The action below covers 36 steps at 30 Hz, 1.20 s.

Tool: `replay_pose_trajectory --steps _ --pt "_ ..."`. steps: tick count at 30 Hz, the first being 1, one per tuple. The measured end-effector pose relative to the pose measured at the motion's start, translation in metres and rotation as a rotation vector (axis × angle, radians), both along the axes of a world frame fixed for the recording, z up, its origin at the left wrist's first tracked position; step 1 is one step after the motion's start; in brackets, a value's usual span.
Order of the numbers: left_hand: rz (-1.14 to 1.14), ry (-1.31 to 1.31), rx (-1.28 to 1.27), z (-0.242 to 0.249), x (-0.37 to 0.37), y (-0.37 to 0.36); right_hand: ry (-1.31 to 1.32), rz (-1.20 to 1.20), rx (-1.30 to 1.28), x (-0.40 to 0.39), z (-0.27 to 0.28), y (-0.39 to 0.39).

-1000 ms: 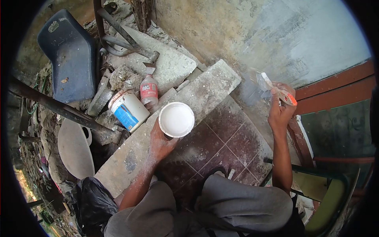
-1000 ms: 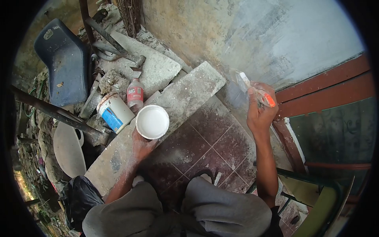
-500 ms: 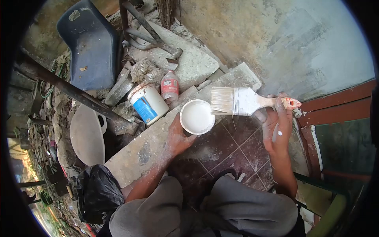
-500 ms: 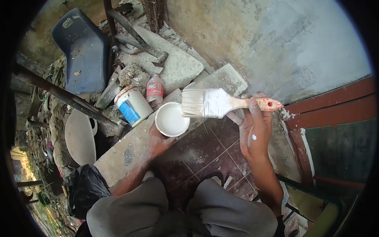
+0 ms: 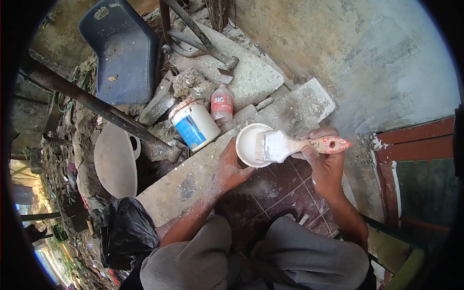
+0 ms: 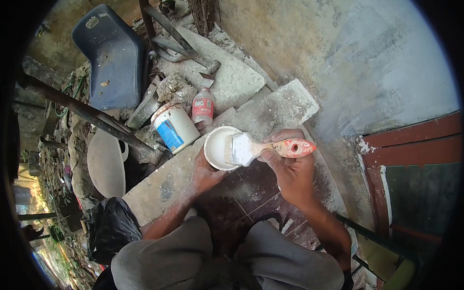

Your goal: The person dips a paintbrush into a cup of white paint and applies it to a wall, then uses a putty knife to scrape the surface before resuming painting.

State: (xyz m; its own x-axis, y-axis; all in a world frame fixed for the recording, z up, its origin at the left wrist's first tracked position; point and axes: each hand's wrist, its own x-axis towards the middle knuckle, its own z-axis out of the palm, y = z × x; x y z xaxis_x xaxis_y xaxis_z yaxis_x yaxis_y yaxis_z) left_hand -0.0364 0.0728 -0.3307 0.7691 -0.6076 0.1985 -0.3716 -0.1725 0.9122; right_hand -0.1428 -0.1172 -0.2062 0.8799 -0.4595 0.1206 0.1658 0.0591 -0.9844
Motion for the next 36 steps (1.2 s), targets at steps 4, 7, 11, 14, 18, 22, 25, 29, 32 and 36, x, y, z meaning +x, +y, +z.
replay_pose_trajectory --steps 4,7,11,14,18,22,25,29,32,36 --pt "-0.004 0.003 -0.007 0.001 0.001 0.000 -0.043 0.011 -0.411 0.002 -0.007 -0.005" --pt "0.008 -0.014 0.014 0.002 0.000 0.000 0.019 -0.004 -0.398 0.004 -0.005 -0.002" --pt "-0.002 -0.010 0.000 -0.004 0.000 0.002 0.032 0.003 -0.444 0.006 -0.009 -0.004" --pt "-0.022 0.032 0.009 -0.008 0.001 0.003 0.168 0.129 -0.473 -0.002 -0.012 -0.019" --pt "-0.026 0.046 0.034 -0.012 0.002 0.005 0.207 0.145 -0.454 -0.009 -0.023 -0.019" --pt "-0.026 0.139 0.020 -0.017 -0.001 0.006 0.285 0.181 -0.354 -0.010 -0.057 -0.053" --pt "-0.036 0.080 0.103 -0.012 0.001 0.008 0.537 -0.362 -0.752 0.003 -0.096 -0.086" --pt "-0.011 0.072 0.044 -0.003 -0.004 0.006 0.668 -0.588 -1.129 0.036 -0.142 -0.110" --pt "-0.015 0.127 0.065 -0.005 -0.004 0.009 0.746 -0.645 -1.136 0.063 -0.140 -0.099" --pt "-0.026 0.178 0.158 -0.011 -0.005 0.015 0.887 -0.653 -1.052 0.090 -0.132 -0.094"
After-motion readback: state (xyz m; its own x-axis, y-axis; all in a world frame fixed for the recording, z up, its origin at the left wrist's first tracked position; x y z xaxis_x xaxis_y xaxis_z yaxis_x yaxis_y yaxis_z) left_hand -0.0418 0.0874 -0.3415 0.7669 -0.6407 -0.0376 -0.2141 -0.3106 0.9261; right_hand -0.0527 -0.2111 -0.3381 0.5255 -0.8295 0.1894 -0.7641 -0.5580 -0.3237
